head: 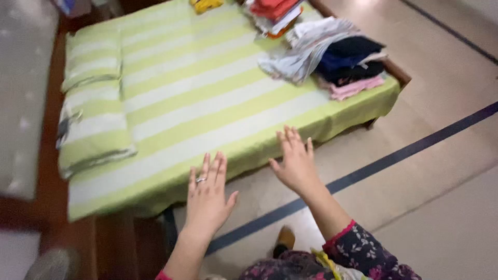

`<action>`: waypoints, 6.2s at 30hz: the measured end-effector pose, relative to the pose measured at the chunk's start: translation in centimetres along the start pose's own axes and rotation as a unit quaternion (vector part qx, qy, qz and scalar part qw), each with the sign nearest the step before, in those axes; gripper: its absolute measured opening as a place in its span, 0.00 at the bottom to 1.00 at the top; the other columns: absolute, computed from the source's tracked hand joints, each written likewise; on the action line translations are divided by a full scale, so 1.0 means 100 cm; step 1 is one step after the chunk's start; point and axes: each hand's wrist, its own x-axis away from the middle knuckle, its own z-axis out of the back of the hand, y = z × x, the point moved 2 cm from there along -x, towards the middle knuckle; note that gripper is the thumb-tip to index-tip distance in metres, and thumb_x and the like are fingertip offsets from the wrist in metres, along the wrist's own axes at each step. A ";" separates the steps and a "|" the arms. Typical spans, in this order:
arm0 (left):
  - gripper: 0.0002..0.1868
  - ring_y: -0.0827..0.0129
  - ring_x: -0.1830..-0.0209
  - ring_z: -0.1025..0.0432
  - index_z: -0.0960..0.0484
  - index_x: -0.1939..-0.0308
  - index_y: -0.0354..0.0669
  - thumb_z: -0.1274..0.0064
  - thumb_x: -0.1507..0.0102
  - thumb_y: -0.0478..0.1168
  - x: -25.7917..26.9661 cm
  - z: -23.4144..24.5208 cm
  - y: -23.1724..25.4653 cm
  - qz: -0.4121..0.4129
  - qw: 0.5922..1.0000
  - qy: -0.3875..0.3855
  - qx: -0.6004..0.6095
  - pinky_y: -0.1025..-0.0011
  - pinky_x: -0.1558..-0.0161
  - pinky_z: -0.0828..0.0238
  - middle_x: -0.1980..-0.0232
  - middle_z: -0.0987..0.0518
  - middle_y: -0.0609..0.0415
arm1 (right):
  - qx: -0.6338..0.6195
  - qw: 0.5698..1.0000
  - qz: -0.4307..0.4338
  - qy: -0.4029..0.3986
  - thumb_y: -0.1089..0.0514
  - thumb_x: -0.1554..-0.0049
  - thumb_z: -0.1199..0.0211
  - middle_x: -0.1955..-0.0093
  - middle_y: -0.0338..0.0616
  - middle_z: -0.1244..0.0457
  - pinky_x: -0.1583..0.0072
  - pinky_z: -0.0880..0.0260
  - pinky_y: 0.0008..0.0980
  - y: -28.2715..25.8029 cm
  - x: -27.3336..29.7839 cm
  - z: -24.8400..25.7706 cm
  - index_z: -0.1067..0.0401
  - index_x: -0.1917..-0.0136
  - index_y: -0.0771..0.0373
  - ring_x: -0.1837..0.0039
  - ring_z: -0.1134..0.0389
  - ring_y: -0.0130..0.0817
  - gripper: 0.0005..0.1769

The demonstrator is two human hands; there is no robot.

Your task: Organizing and sorting folded clothes into piles on a bed.

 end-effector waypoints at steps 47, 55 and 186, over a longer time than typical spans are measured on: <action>0.51 0.57 0.19 0.58 0.46 0.22 0.42 0.39 0.45 0.50 -0.740 0.001 0.444 -0.191 0.976 -0.064 0.078 0.47 0.25 0.66 0.18 0.46 0.52 | -0.447 0.801 -0.371 0.146 0.46 0.46 0.30 0.44 0.53 0.29 0.40 0.29 0.34 0.748 -0.571 -0.099 0.35 0.28 0.65 0.42 0.28 0.39 0.38; 0.50 0.58 0.19 0.57 0.46 0.22 0.44 0.39 0.45 0.49 -0.735 -0.006 0.432 -0.108 0.987 -0.071 0.096 0.47 0.26 0.63 0.20 0.43 0.52 | -0.467 0.771 -0.410 0.140 0.41 0.50 0.25 0.42 0.55 0.30 0.40 0.28 0.37 0.796 -0.642 -0.155 0.37 0.30 0.71 0.41 0.26 0.43 0.46; 0.35 0.44 0.33 0.30 0.39 0.16 0.57 0.47 0.26 0.35 -1.015 -0.032 0.003 0.035 0.913 0.302 0.270 0.49 0.31 0.33 0.17 0.37 0.44 | -0.197 0.979 0.024 -0.043 0.66 0.48 0.37 0.23 0.51 0.43 0.32 0.35 0.40 0.386 -0.702 -0.060 0.27 0.35 0.58 0.28 0.37 0.51 0.27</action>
